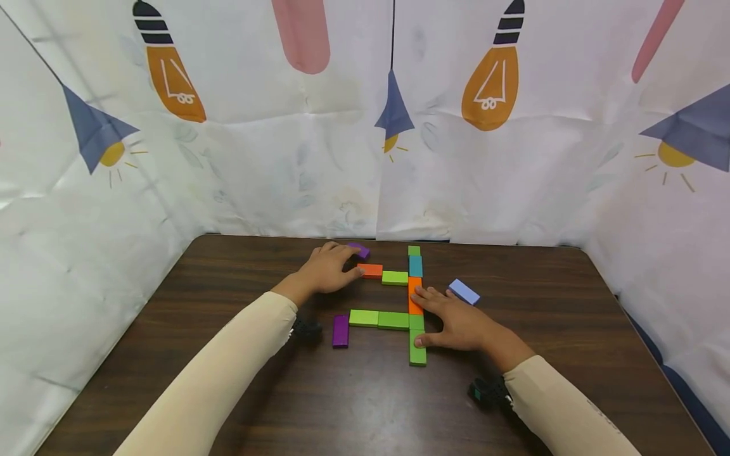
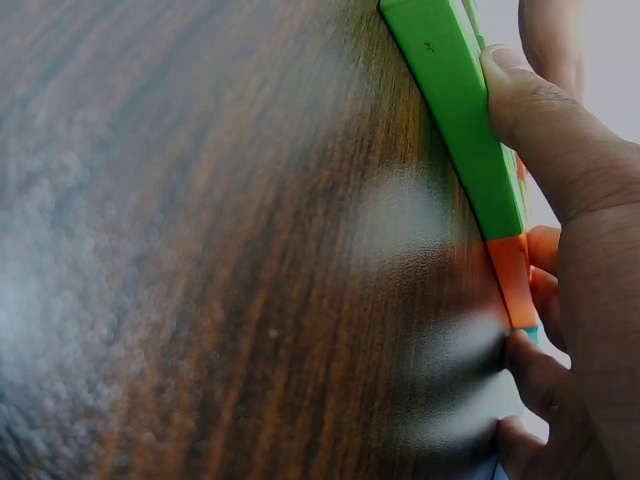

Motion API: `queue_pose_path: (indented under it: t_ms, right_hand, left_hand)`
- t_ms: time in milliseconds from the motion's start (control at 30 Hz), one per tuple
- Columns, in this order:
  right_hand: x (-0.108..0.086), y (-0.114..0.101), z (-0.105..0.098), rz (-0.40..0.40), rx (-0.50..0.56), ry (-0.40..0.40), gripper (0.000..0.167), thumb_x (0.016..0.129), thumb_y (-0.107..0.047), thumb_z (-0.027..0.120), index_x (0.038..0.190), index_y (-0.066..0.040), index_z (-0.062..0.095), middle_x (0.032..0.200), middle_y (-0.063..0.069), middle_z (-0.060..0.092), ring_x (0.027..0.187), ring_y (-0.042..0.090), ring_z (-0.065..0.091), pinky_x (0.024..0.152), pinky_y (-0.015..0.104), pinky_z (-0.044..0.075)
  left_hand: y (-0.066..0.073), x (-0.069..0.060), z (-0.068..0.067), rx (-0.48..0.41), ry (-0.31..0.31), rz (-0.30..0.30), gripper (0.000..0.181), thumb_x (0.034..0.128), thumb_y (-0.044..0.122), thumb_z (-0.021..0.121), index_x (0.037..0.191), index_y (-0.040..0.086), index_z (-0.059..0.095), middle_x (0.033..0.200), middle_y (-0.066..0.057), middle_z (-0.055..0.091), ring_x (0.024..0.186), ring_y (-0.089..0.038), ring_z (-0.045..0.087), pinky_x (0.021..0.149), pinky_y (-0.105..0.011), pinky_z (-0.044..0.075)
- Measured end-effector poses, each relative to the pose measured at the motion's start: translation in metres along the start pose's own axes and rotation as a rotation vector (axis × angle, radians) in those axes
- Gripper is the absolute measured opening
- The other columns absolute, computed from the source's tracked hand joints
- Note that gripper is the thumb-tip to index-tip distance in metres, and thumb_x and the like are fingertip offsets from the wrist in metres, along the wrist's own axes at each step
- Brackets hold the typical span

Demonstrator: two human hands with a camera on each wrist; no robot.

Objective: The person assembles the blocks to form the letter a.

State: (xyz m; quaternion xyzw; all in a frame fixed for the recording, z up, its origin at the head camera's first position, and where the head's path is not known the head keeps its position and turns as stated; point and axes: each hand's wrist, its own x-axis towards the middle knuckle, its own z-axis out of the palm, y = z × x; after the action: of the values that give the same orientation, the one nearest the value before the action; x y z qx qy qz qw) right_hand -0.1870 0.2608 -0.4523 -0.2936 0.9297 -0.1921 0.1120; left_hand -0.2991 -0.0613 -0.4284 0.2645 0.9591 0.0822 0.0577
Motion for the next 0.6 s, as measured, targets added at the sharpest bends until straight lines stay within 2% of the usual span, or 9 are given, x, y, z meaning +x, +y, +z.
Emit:
queue_pose_path:
  t_ms: [133,267,433,500,600]
  right_hand:
    - [0.0,-0.001,0.0,0.009,0.007,-0.007,0.102,0.086,-0.074,0.062,0.162,-0.014,0.031,0.167,0.006,0.027,0.153,0.033,0.022,0.12,0.059,0.013]
    - [0.0,-0.002,0.0,0.011,0.009,-0.01,0.102,0.086,-0.074,0.062,0.162,-0.014,0.03,0.167,0.006,0.027,0.153,0.032,0.022,0.12,0.059,0.012]
    - [0.0,-0.002,0.0,0.009,0.004,-0.006,0.102,0.087,-0.074,0.062,0.162,-0.014,0.031,0.167,0.005,0.027,0.153,0.032,0.023,0.12,0.059,0.013]
    - [0.0,-0.001,0.0,0.01,0.005,-0.007,0.102,0.087,-0.074,0.062,0.162,-0.014,0.03,0.167,0.006,0.027,0.153,0.032,0.022,0.12,0.059,0.012]
    - [0.0,0.0,-0.001,0.012,0.003,-0.009,0.102,0.086,-0.075,0.062,0.163,-0.015,0.03,0.167,0.006,0.027,0.153,0.032,0.022,0.12,0.059,0.012]
  left_hand:
    - [-0.014,-0.006,-0.002,0.002,0.0,-0.007,0.067,0.1038,0.061,0.042,0.157,0.02,0.044,0.157,-0.007,0.043,0.145,-0.035,0.032,0.115,-0.057,0.027]
    - [-0.028,-0.014,-0.001,0.002,0.023,-0.013,0.062,0.1029,0.057,0.049,0.152,0.018,0.053,0.153,-0.01,0.047,0.143,-0.036,0.035,0.114,-0.058,0.028]
    - [-0.044,-0.022,-0.002,-0.001,0.07,0.006,0.04,0.0984,0.042,0.064,0.13,0.018,0.069,0.143,-0.009,0.055,0.137,-0.034,0.041,0.112,-0.057,0.031]
    - [-0.048,-0.026,-0.003,-0.003,0.084,0.016,0.031,0.0963,0.039,0.069,0.121,0.019,0.072,0.141,-0.008,0.058,0.136,-0.033,0.043,0.111,-0.057,0.032]
    - [-0.053,-0.031,-0.003,-0.009,0.091,0.021,0.027,0.0946,0.039,0.073,0.115,0.021,0.072,0.139,-0.008,0.06,0.134,-0.033,0.045,0.11,-0.057,0.033]
